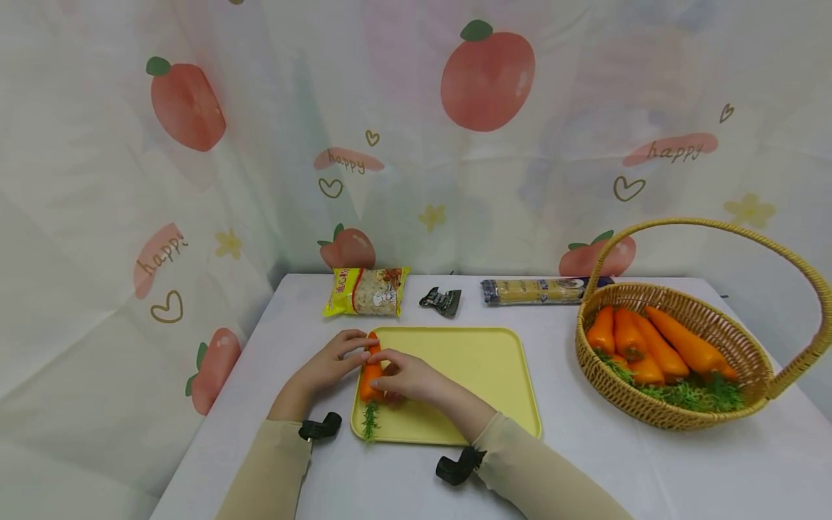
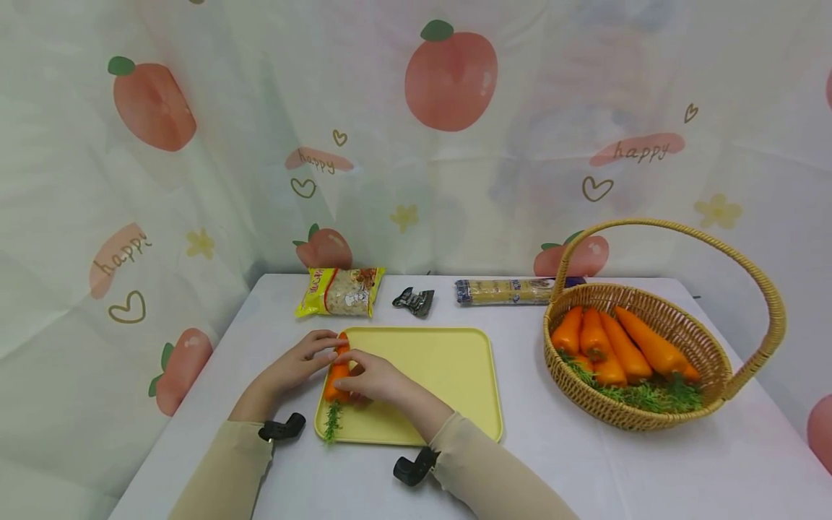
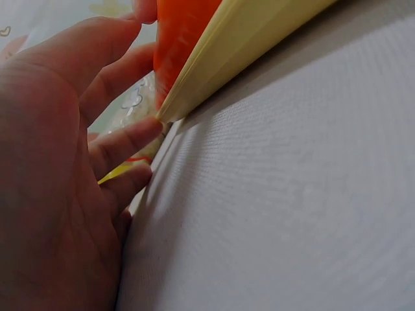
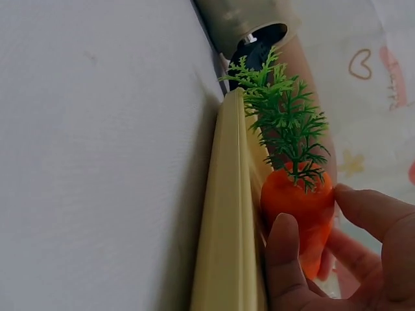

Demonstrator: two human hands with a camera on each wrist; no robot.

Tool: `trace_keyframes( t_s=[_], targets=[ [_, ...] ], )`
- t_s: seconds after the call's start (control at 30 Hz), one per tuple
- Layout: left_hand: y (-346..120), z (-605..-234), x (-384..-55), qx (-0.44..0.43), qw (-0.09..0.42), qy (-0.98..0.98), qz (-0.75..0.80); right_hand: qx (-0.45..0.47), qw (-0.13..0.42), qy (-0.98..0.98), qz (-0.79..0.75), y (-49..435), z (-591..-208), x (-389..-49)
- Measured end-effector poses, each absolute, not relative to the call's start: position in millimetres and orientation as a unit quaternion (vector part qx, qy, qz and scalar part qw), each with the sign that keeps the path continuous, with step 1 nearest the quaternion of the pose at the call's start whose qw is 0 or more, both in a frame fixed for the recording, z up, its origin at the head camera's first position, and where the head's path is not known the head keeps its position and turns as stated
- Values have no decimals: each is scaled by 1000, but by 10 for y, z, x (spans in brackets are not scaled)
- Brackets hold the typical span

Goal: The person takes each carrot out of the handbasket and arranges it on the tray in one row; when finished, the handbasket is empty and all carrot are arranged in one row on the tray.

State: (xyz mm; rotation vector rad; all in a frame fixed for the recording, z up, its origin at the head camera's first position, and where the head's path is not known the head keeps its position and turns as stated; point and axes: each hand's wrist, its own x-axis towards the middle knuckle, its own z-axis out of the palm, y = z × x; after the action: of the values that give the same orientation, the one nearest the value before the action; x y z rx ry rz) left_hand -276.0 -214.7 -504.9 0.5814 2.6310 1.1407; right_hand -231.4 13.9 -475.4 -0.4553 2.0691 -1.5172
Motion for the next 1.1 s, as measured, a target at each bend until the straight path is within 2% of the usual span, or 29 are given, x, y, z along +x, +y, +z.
trace_keyframes(
  t_s=[0.57, 0.8, 1.1],
  targets=[
    [-2136, -5050, -2759, 204, 113, 895, 381, -167, 238, 792, -537, 295, -4657, -2275],
    [-2137, -5045, -2754, 197, 117, 894, 385, -182, 216, 807, -519, 651, -4396, -2282],
    [-2150, -5091, -2799, 213, 108, 895, 377, -182, 154, 843, -483, 1358, -3923, -2186]
  ],
)
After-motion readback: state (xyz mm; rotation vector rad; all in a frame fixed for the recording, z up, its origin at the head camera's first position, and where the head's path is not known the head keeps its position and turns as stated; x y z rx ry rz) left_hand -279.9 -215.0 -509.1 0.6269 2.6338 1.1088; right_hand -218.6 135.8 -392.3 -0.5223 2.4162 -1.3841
